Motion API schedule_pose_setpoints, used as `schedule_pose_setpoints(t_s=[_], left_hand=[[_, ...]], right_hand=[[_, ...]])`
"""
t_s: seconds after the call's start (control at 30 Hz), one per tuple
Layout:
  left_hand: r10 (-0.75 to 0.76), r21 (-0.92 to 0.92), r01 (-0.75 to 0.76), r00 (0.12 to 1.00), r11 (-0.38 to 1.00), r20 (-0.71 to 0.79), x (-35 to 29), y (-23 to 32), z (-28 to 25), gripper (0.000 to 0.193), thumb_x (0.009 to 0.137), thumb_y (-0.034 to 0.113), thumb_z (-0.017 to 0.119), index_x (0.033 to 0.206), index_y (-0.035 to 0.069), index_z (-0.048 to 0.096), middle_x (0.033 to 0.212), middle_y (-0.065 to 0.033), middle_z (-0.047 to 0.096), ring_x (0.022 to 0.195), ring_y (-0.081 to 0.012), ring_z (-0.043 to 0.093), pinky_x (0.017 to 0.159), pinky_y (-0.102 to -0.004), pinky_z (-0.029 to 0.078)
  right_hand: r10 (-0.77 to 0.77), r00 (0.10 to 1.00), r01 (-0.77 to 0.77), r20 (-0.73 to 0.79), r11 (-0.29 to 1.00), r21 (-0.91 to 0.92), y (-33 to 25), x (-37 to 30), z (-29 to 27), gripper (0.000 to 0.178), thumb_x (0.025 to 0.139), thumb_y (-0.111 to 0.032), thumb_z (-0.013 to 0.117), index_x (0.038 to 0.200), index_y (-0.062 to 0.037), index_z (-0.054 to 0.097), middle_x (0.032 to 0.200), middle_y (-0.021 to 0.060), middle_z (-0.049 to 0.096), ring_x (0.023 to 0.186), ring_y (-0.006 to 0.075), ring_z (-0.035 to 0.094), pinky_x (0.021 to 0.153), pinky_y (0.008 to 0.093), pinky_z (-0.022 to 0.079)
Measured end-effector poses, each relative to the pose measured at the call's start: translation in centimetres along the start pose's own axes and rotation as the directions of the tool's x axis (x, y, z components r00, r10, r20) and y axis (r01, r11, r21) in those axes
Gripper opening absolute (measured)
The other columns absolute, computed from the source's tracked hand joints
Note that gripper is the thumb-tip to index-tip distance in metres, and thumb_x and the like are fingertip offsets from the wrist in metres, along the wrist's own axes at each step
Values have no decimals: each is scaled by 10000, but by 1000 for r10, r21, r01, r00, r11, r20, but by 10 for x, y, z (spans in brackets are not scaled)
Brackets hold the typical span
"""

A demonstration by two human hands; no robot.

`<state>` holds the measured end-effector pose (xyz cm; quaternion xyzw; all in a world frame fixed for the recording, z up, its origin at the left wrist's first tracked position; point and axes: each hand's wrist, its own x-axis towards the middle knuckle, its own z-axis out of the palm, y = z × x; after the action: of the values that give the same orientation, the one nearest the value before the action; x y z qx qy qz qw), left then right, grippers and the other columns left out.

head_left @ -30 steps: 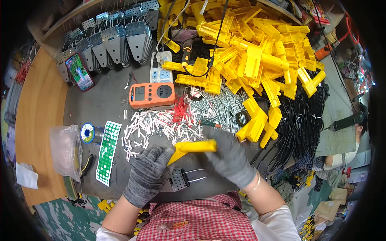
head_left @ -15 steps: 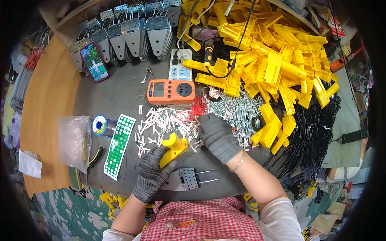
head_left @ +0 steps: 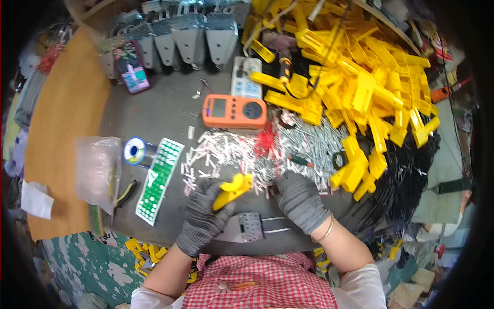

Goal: The person solders red and black wires into a yellow plastic electronic component housing, then assembles the housing using an electric screwdriver and pliers.

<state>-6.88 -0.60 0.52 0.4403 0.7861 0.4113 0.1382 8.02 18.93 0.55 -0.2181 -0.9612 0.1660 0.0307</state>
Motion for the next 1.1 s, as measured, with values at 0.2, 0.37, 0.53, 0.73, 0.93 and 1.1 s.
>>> schedule_pose_setpoints(t_s=[0.2,0.37,0.53,0.73,0.93,1.1], left_hand=[[43,40,-43,999,998,0,-3,-8,10,476,791,188,798,1219,73,625,1127,-158,655,1024,-354,644,897,-424,530],[13,104,-12,1000,994,-1,-6,-5,10,493,795,200,797,1240,83,620,1125,-155,664,1010,-354,651,874,-426,536],[74,68,-70,995,995,-64,-13,-12,11,513,822,188,775,1292,85,597,1149,-165,660,1004,-365,658,874,-430,541],[-60,-48,60,998,997,18,-4,-9,13,506,839,274,752,1273,63,603,1160,-182,644,1054,-362,643,922,-451,515],[-28,-155,20,999,988,-44,3,1,-2,498,794,242,793,1206,26,616,1031,-186,671,929,-366,675,822,-430,548],[11,-51,-14,998,999,-56,7,-2,8,449,765,195,817,1144,26,647,1010,-175,676,901,-359,680,796,-419,553]], right_hand=[[2,997,6,-76,994,108,5,10,4,137,754,-108,705,873,-64,653,813,183,627,807,378,629,710,482,507],[117,983,-84,142,973,-217,-10,33,-6,180,777,-132,709,929,-52,655,863,201,647,803,379,657,713,468,536],[109,962,-22,-250,946,324,10,35,-5,103,824,-71,678,917,-29,659,817,179,669,710,339,664,653,427,529],[228,942,-115,-246,909,400,35,11,-18,101,810,-26,682,907,-28,654,760,125,638,631,239,629,605,347,504],[143,980,-68,-141,896,438,10,-33,-20,170,887,-117,655,1046,-89,707,834,118,663,716,252,651,675,354,519],[240,953,-118,-183,855,505,12,-41,-12,163,884,-142,684,1024,-59,700,873,150,672,768,314,660,709,379,531]])
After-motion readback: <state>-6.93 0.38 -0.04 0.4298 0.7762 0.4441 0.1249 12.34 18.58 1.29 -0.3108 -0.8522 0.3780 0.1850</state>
